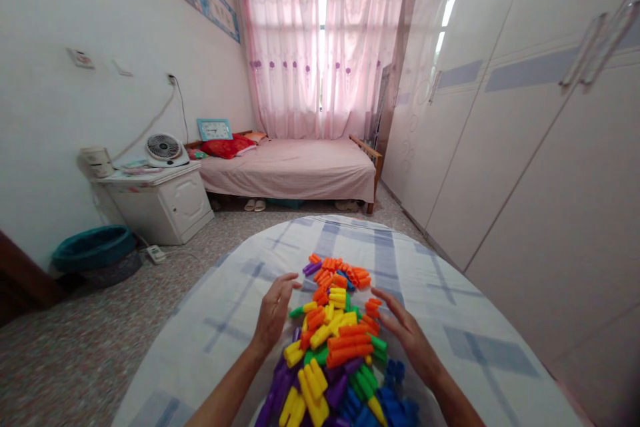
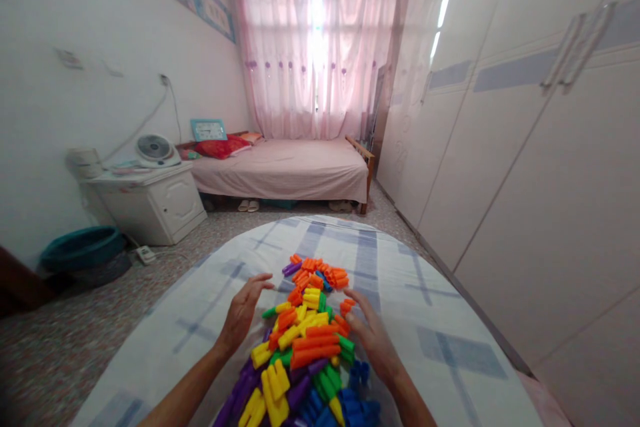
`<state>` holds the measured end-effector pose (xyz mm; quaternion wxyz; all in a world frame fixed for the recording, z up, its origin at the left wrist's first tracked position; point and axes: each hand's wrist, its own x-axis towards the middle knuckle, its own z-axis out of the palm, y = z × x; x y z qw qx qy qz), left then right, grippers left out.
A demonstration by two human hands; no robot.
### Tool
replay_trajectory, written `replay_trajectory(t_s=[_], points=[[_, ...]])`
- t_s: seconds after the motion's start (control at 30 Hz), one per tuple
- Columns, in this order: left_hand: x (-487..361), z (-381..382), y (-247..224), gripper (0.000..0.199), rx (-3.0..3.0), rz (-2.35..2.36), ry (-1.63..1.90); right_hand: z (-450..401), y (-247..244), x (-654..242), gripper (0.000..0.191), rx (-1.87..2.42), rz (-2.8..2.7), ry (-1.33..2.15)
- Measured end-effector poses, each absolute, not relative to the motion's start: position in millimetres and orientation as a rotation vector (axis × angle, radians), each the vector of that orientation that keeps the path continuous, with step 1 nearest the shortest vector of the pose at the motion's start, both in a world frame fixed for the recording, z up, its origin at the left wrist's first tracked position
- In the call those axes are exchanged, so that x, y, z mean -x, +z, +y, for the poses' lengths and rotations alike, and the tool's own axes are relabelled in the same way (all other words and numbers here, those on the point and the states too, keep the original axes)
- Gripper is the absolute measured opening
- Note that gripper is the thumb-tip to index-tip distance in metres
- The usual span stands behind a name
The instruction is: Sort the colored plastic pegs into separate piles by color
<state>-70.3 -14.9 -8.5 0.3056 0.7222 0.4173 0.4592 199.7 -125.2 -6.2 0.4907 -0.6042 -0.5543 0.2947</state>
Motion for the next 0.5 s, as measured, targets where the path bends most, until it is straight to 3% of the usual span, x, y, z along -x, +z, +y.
replay_trajectory(t_s=[0.13, 0.27, 0.4, 0.5], points=[[73.1, 50.3, -44.9, 0.036, -2.246, 1.209, 1.048, -82.5, -36.2, -230.4, 0.051, 1.695, -1.258, 0.446], [55.3, 86.5, -64.3, 0.028, -2.422, 1.147, 0.886, -38.9, -64.4, -242.3, 0.034, 1.726, -1.488, 0.213], [20.1, 92.3, -59.3, 0.035, -2.264, 1.114, 0.828, -9.9, -67.8, -228.9, 0.025, 1.639, -1.558, 0.332], [-5.1, 89.7, -53.6, 0.041, -2.214, 1.005, 0.802, 3.6, -60.8, -211.8, 0.032, 1.586, -1.537, 0.469]])
